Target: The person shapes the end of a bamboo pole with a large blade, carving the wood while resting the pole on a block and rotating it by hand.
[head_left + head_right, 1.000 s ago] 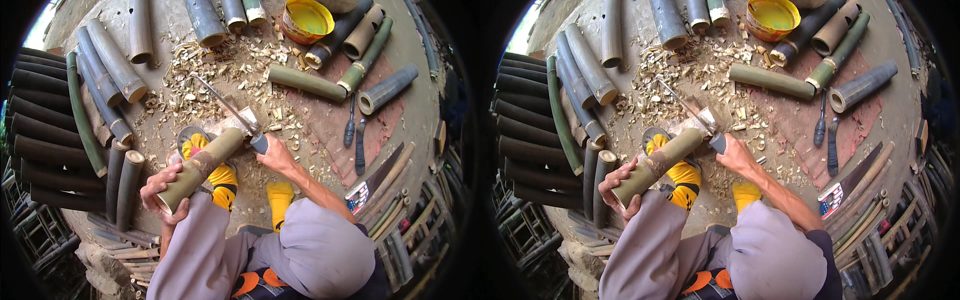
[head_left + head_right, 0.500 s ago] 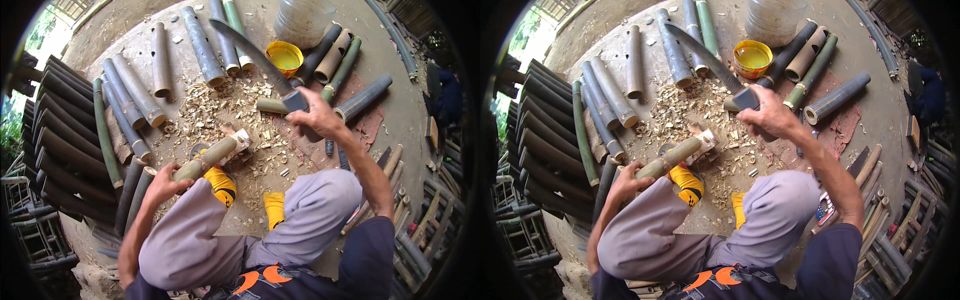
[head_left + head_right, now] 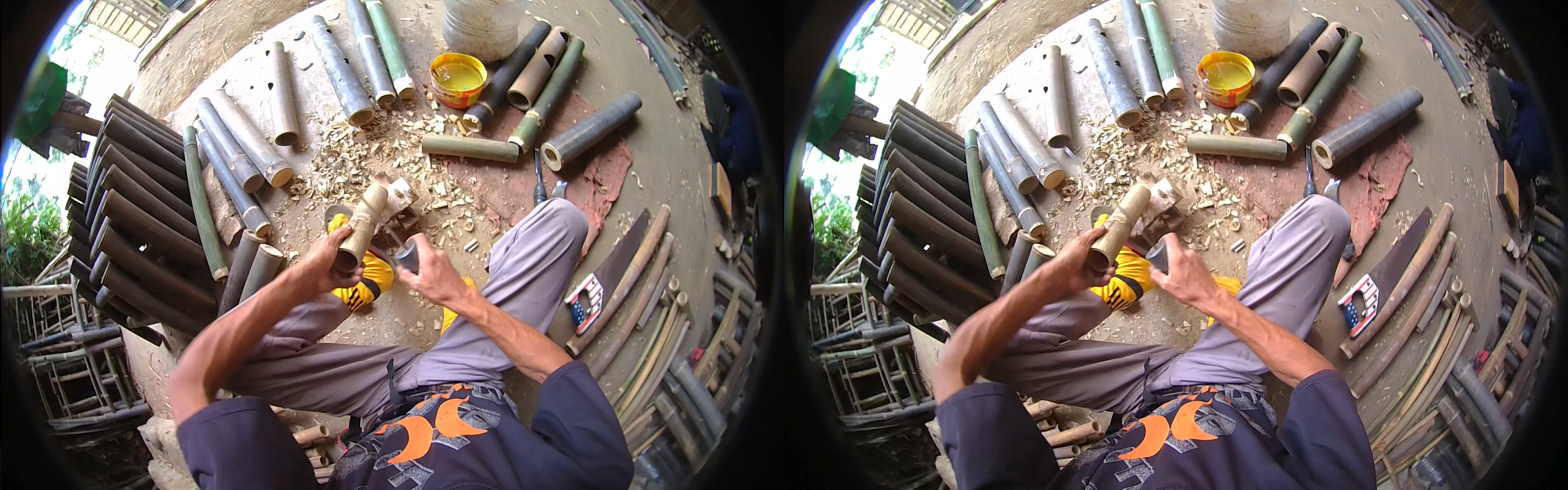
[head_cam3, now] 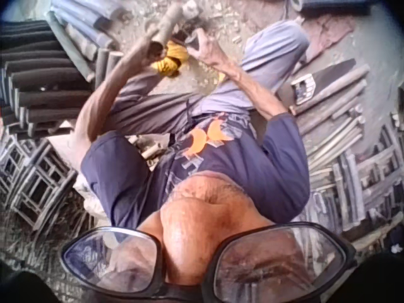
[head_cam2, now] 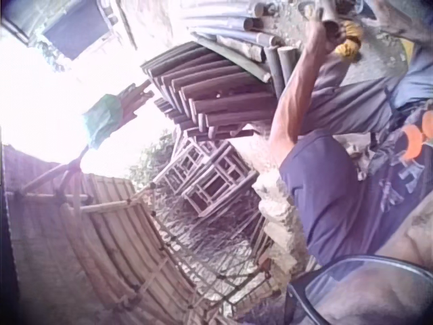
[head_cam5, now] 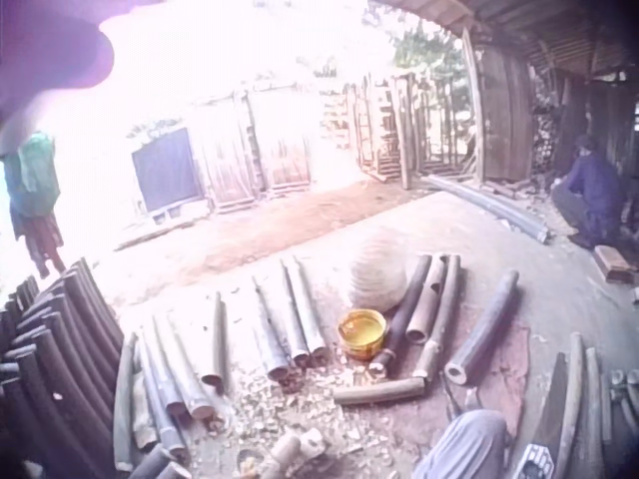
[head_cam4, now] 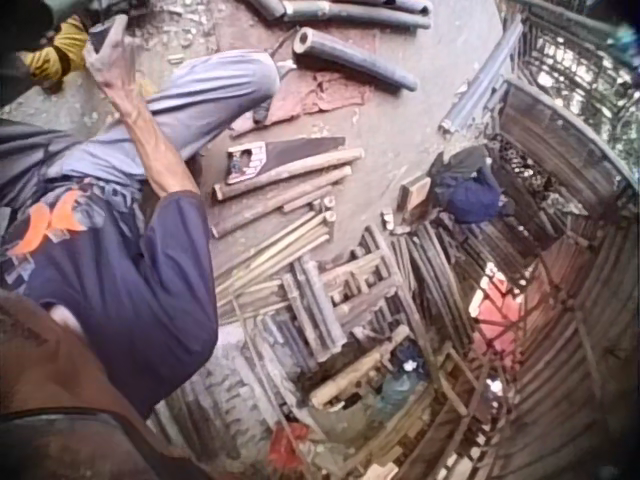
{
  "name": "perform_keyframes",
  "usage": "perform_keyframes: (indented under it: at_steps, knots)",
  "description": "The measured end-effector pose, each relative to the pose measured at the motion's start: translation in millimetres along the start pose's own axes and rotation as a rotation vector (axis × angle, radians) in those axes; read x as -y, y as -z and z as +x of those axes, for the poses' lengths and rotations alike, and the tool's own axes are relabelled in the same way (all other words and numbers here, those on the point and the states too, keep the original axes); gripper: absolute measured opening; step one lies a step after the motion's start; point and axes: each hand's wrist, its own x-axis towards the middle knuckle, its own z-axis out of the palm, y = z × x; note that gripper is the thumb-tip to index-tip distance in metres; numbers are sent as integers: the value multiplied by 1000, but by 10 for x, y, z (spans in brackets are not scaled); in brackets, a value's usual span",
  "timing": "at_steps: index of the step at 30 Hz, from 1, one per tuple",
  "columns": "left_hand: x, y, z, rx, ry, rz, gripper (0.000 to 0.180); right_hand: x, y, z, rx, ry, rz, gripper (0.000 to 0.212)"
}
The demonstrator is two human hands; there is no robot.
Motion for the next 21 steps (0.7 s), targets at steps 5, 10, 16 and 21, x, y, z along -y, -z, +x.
perform_keyframes:
  at_steps: [5, 10, 16, 21]
  knots:
    - [483, -57, -7, 105, 26, -264, 49, -24, -214, -156, 17, 19, -126, 41]
    - [841, -46, 50, 107, -36, -287, 52, -28, -283, -224, 63, 194, -206, 45]
    - [991, -21, 75, 115, -59, -301, 51, -155, -251, -11, 127, 58, -235, 39]
    - [1022, -10, 135, 107, -48, -262, 52, -210, -298, 24, 61, 98, -307, 35]
